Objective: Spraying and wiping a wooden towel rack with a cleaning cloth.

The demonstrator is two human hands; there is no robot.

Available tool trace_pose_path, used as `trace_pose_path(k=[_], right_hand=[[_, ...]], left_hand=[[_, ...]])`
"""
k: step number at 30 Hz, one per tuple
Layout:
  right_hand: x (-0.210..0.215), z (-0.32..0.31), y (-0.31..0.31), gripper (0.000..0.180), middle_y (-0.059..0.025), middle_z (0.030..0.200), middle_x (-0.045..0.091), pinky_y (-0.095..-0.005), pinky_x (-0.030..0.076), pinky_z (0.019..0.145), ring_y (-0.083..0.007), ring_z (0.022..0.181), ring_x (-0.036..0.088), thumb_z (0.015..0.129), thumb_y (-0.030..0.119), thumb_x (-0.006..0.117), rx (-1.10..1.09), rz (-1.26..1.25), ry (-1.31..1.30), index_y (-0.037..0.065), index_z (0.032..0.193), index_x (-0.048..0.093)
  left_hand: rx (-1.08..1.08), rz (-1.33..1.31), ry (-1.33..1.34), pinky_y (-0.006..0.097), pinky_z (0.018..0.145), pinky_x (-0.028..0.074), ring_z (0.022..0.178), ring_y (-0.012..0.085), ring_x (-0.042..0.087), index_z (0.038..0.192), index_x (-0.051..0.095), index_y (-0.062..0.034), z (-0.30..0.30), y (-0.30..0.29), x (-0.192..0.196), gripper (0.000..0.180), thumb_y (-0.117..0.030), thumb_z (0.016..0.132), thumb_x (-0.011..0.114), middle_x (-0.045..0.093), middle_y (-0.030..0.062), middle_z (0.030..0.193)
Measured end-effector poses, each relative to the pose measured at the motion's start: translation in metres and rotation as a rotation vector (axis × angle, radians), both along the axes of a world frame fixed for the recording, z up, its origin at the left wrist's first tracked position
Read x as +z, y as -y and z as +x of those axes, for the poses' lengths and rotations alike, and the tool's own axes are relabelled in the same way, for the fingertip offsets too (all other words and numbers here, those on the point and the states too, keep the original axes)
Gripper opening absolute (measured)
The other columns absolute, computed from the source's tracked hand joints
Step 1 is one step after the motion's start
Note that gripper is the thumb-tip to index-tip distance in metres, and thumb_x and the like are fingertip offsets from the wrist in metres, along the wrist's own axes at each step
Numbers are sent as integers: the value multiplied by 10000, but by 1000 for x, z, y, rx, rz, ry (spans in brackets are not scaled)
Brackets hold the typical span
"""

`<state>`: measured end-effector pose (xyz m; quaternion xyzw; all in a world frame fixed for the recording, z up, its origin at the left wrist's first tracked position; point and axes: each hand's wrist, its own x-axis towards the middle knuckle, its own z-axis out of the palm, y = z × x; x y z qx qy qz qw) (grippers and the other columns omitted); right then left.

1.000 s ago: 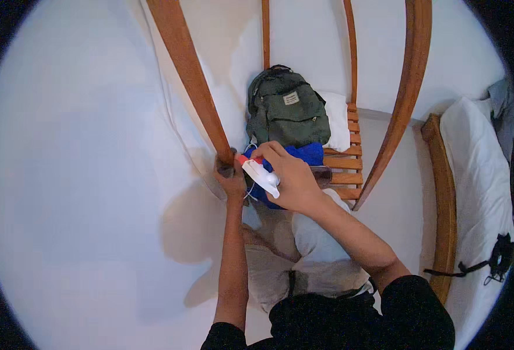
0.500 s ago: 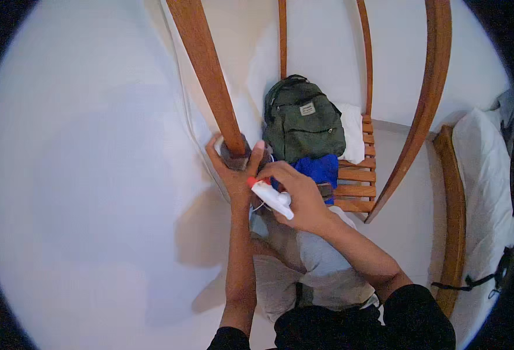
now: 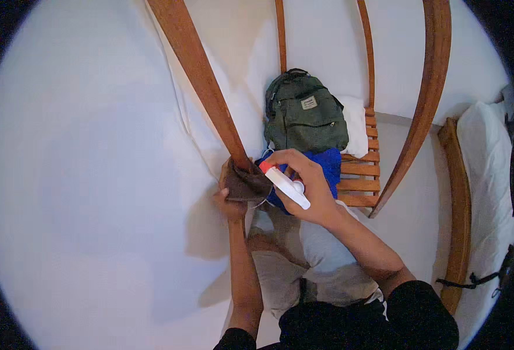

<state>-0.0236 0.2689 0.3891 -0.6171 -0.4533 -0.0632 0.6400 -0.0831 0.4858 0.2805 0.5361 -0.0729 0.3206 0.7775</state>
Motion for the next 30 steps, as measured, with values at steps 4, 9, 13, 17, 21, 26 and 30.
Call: trace_pose_path(k=[4,9,13,17,21,26,30], right_hand=[[-4,6,2,475,-135,1108,627,-322,505,703,-283,844,635,670,6,639,-6,13,25,47,1141,593],[0,2,5,434,-128,1114,631,-300,487,701,-250,858,632,702,-8,638,17,45,11,41,1131,604],[-5,3,4,396,-122,1116,637,-277,472,702,-208,867,629,731,-15,645,-2,57,22,40,1121,614],[1,1,4,396,-113,1114,642,-275,472,704,-199,861,629,729,-31,641,9,-6,-23,45,1116,617],[-1,-2,3,408,-107,1118,647,-271,471,706,-191,846,629,719,-55,643,-9,20,-32,48,1113,620],[1,-3,5,423,-114,1128,649,-268,471,700,-188,842,630,706,-58,651,29,33,-4,49,1115,624],[4,-1,8,426,-116,1131,651,-263,465,680,-178,819,624,709,-56,655,52,6,45,42,1122,623]], left_hand=[[-260,-335,60,428,1090,410,1240,327,545,1442,375,63,-1,11,18,791,-374,813,576,503,236,1403],[31,-52,-266,394,1029,468,1181,248,587,1395,459,23,4,4,23,569,-252,913,584,569,177,1350],[125,337,-182,343,953,500,1073,187,626,1321,526,-12,10,12,39,500,-121,873,718,651,99,1180],[388,351,-208,304,850,511,912,144,637,1235,562,-12,24,27,66,478,-111,822,782,674,51,1005],[713,429,-251,280,769,500,849,127,611,1163,563,-14,37,52,82,443,-141,809,795,651,53,915],[822,379,-217,282,701,491,780,124,580,1093,556,-24,43,47,15,344,-97,817,748,609,48,852],[802,413,-263,287,685,484,750,127,567,1000,529,-33,40,36,-19,281,-70,807,730,568,34,804]])
